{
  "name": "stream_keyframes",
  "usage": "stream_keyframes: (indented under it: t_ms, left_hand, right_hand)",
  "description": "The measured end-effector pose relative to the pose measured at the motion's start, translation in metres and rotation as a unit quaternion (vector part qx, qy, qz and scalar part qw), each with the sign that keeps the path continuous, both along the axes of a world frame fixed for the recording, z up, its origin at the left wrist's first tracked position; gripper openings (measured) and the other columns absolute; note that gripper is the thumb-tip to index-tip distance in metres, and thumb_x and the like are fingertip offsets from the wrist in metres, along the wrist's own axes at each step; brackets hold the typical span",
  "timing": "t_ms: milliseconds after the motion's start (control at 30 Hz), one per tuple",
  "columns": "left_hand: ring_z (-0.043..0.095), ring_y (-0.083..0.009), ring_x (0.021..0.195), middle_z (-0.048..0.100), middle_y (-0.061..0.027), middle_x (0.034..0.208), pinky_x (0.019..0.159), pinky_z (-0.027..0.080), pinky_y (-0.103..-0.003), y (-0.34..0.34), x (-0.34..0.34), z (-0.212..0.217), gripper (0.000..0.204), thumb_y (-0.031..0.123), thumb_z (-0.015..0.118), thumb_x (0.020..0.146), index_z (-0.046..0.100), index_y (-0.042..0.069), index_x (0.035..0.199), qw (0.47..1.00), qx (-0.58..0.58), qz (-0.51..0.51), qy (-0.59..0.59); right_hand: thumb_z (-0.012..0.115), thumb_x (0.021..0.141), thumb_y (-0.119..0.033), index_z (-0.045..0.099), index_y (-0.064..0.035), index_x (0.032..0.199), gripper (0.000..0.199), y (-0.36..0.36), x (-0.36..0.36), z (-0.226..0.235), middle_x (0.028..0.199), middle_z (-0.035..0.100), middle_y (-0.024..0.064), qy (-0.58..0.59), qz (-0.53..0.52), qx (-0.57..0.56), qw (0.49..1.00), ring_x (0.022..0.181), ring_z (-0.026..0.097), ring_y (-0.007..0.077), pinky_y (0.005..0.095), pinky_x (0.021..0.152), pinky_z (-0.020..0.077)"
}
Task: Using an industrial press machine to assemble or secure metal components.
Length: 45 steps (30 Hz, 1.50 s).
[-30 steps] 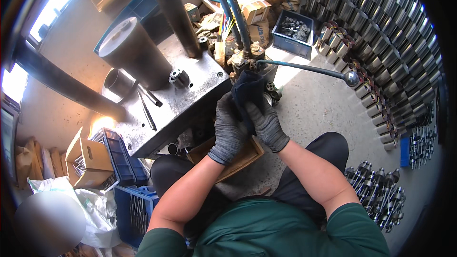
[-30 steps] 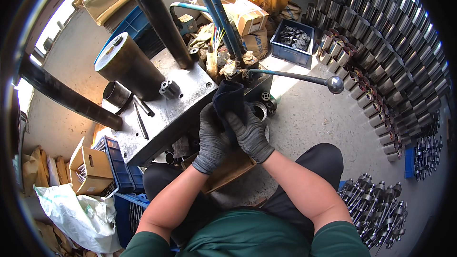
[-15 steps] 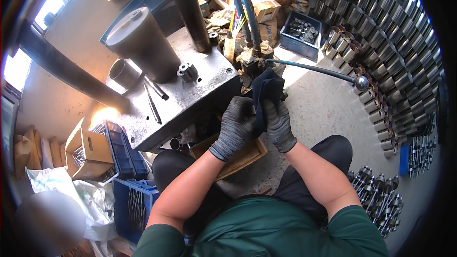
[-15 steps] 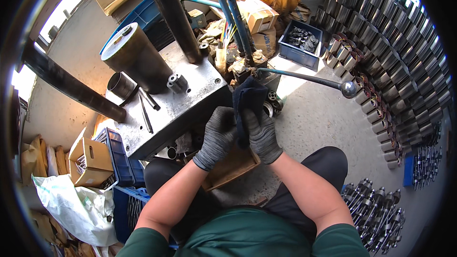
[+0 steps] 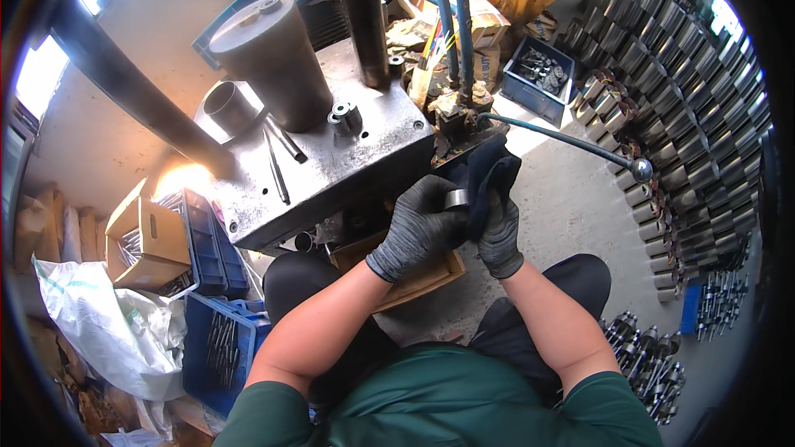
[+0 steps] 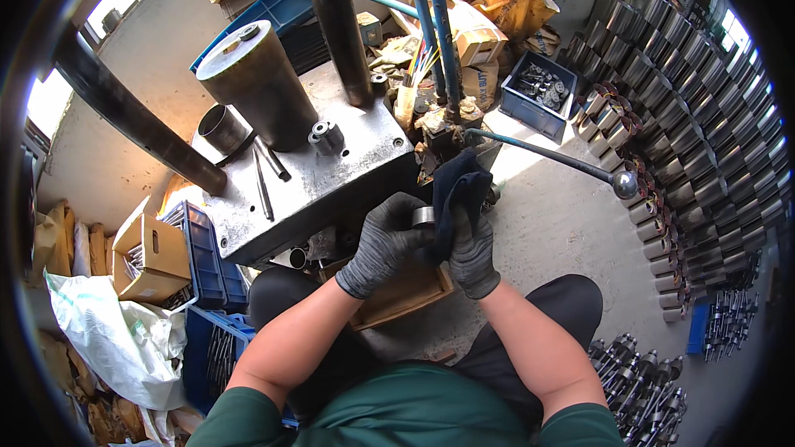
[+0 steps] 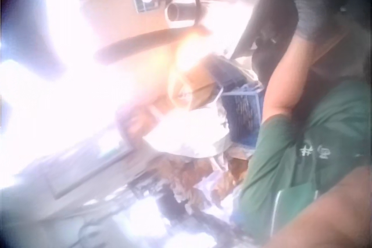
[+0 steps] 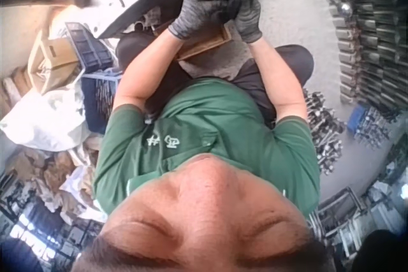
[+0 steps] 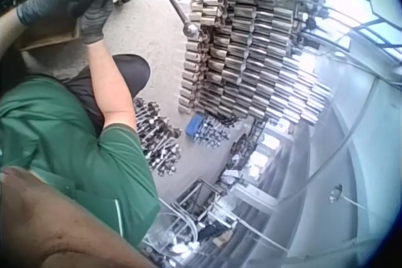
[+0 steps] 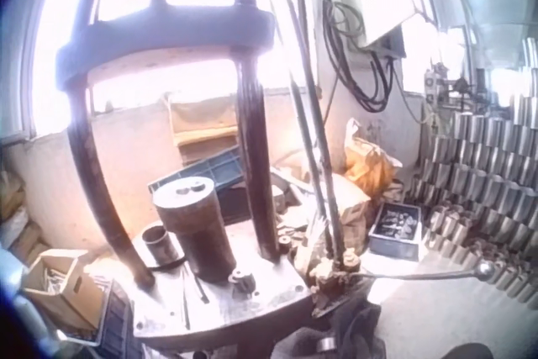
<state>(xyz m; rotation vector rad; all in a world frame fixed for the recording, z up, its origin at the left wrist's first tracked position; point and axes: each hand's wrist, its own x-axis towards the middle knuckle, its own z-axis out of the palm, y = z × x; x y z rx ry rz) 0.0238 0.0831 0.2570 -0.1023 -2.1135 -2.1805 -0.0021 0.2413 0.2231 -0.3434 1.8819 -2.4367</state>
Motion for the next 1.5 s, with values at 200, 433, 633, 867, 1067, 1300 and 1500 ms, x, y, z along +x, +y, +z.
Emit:
stream_keyframes:
  t_ms: [200, 433, 633, 867, 1067, 1300, 1500]
  left_hand:
    - [0.064, -0.0135, 0.095, 0.068, -0.0032, 0.102, 0.09, 0.054, -0.031, -0.016, 0.001, -0.008, 0.038, 0.012, 0.086, 0.078, 0.064, 0.006, 0.108, 0.99, 0.134, -0.038, -0.022]
    - [0.061, -0.0165, 0.107, 0.062, -0.0071, 0.114, 0.095, 0.054, -0.033, -0.023, 0.001, 0.012, 0.036, 0.004, 0.08, 0.083, 0.06, 0.005, 0.112, 0.994, 0.066, 0.013, 0.088]
    - [0.062, -0.0209, 0.098, 0.058, -0.0086, 0.11, 0.085, 0.054, -0.034, -0.016, -0.003, 0.004, 0.034, -0.003, 0.078, 0.078, 0.064, 0.006, 0.107, 0.947, -0.25, 0.098, 0.175]
    - [0.064, -0.03, 0.094, 0.059, -0.0141, 0.105, 0.08, 0.055, -0.039, -0.003, -0.002, -0.022, 0.032, -0.002, 0.073, 0.074, 0.067, 0.007, 0.104, 0.936, -0.306, 0.128, 0.113]
    - [0.064, -0.033, 0.086, 0.059, -0.0148, 0.096, 0.076, 0.054, -0.039, 0.003, -0.003, -0.02, 0.028, -0.001, 0.069, 0.076, 0.067, 0.005, 0.103, 0.917, -0.35, 0.116, 0.151]
    - [0.062, -0.0248, 0.084, 0.059, -0.0109, 0.092, 0.076, 0.051, -0.034, 0.002, -0.003, -0.003, 0.021, 0.003, 0.074, 0.077, 0.068, 0.001, 0.098, 0.958, -0.247, 0.044, 0.14]
    - [0.064, -0.0161, 0.088, 0.065, -0.0038, 0.097, 0.08, 0.054, -0.033, -0.019, -0.003, -0.007, 0.029, 0.014, 0.082, 0.08, 0.069, 0.003, 0.103, 0.998, 0.013, -0.067, 0.005]
  right_hand:
    - [0.067, 0.099, -0.037, 0.057, -0.0048, 0.136, 0.049, 0.0, -0.008, -0.009, 0.118, 0.066, 0.0036, -0.019, 0.061, -0.06, 0.996, 0.107, 0.061, 0.0124, 0.0292, 0.094, 0.0503]
    - [0.074, 0.091, -0.016, 0.057, -0.0069, 0.129, 0.043, 0.009, -0.036, -0.018, 0.123, 0.066, 0.0084, -0.027, 0.043, 0.029, 0.998, 0.113, 0.063, 0.0175, 0.0305, 0.095, 0.0532]
    - [0.07, 0.09, -0.022, 0.05, -0.0054, 0.142, 0.059, 0.015, -0.024, 0.022, 0.137, 0.058, 0.0066, 0.003, 0.193, -0.082, 0.978, 0.119, 0.059, 0.0173, 0.0314, 0.101, 0.0488]
    - [0.064, 0.095, -0.032, 0.049, -0.0047, 0.145, 0.059, 0.002, -0.005, 0.029, 0.143, 0.053, 0.0069, -0.077, 0.254, -0.208, 0.941, 0.13, 0.048, 0.017, 0.0345, 0.114, 0.0343]
    - [0.075, 0.092, -0.028, 0.052, -0.0063, 0.142, 0.059, -0.003, -0.001, 0.014, 0.137, 0.055, 0.002, -0.191, 0.157, -0.064, 0.967, 0.122, 0.052, 0.0131, 0.0318, 0.109, 0.0401]
    - [0.073, 0.094, -0.026, 0.058, -0.0086, 0.132, 0.044, 0.001, 0.001, 0.024, 0.119, 0.062, 0.0001, -0.067, 0.139, -0.093, 0.984, 0.112, 0.055, 0.0107, 0.0306, 0.105, 0.042]
    - [0.067, 0.099, -0.035, 0.063, -0.0069, 0.122, 0.036, 0.006, -0.004, 0.013, 0.116, 0.062, 0.0021, 0.027, 0.127, -0.092, 0.987, 0.109, 0.056, 0.0122, 0.0306, 0.105, 0.0403]
